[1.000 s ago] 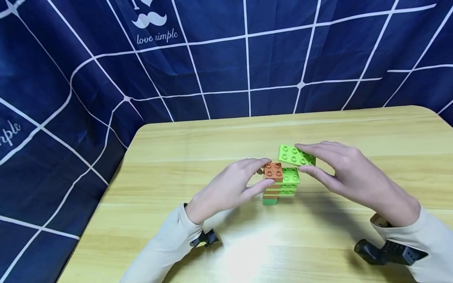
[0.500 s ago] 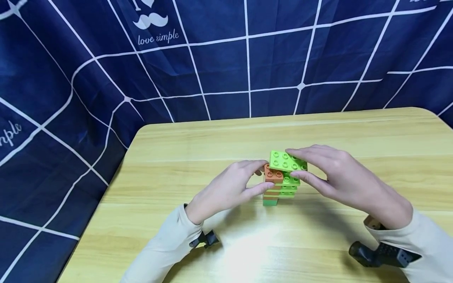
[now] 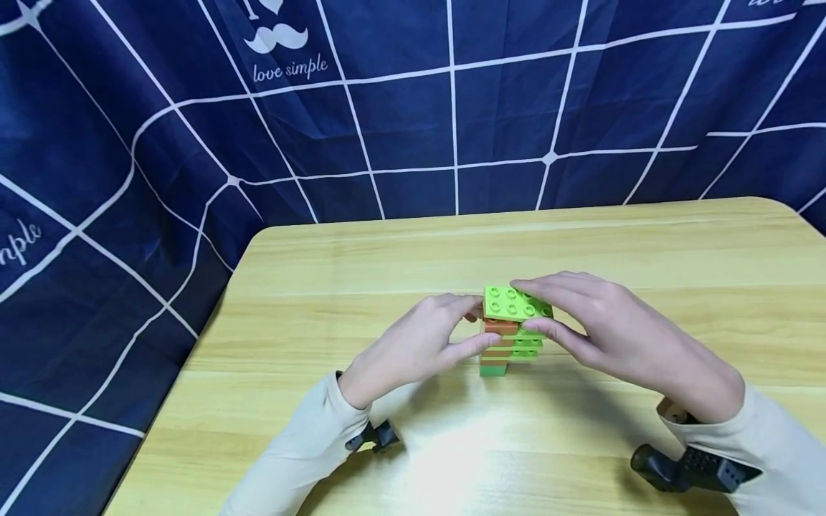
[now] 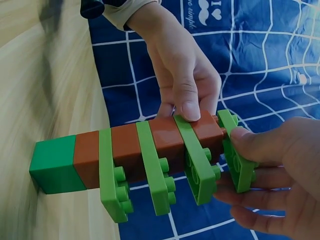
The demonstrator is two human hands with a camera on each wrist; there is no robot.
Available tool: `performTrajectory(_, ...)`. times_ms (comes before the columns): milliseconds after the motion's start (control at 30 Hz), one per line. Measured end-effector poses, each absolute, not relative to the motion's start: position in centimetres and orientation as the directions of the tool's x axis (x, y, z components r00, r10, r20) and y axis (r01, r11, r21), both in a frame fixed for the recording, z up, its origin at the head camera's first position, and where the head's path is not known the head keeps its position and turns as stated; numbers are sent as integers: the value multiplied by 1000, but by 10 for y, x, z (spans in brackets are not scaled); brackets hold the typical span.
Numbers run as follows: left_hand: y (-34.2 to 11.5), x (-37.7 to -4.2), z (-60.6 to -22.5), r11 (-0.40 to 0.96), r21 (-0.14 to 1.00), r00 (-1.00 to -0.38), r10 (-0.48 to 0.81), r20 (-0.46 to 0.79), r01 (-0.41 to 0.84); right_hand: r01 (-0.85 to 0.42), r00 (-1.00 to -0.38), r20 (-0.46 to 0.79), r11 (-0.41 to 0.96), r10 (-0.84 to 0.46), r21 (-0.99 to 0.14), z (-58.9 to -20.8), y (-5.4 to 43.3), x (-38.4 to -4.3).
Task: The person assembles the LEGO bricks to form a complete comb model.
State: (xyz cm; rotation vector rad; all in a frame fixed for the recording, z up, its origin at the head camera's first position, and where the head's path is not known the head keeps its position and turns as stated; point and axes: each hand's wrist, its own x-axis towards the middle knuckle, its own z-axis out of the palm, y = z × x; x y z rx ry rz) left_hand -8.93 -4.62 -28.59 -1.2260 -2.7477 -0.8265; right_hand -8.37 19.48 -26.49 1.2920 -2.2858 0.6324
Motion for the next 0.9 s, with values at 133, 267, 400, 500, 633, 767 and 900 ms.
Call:
performTrajectory(133, -46, -89, -286, 559, 444, -690, 689, 221, 700, -867, -477, 562, 466, -676, -177, -266, 195, -82)
performTrajectory(267, -46, -89, -287, 554, 439, -685, 693, 227, 707, -867, -476, 557, 468, -681, -169, -266, 194, -82)
performTrajectory(400, -46, -89, -287, 556, 435, -684, 694, 226, 708, -865, -480, 549, 473, -684, -167, -266, 195, -81)
performTrajectory(500, -47, -89, -287, 555, 438, -684, 694, 225, 708, -866, -477, 545, 474, -689, -159, -266, 194, -80)
performTrajectory(633, -47, -89, -288, 546, 446, -680, 696, 230, 710, -869, -469, 546, 474, -694, -145, -266, 194, -80)
performTrajectory(767, -48, -88, -287, 545, 448, -680, 697, 228, 709, -868, -468, 547, 478, -694, -135, -266, 192, -79)
performTrajectory(900, -51, -87, -283, 549, 466, -694, 683, 229, 694, -868, -460, 556, 483, -693, -115, -267, 191, -79)
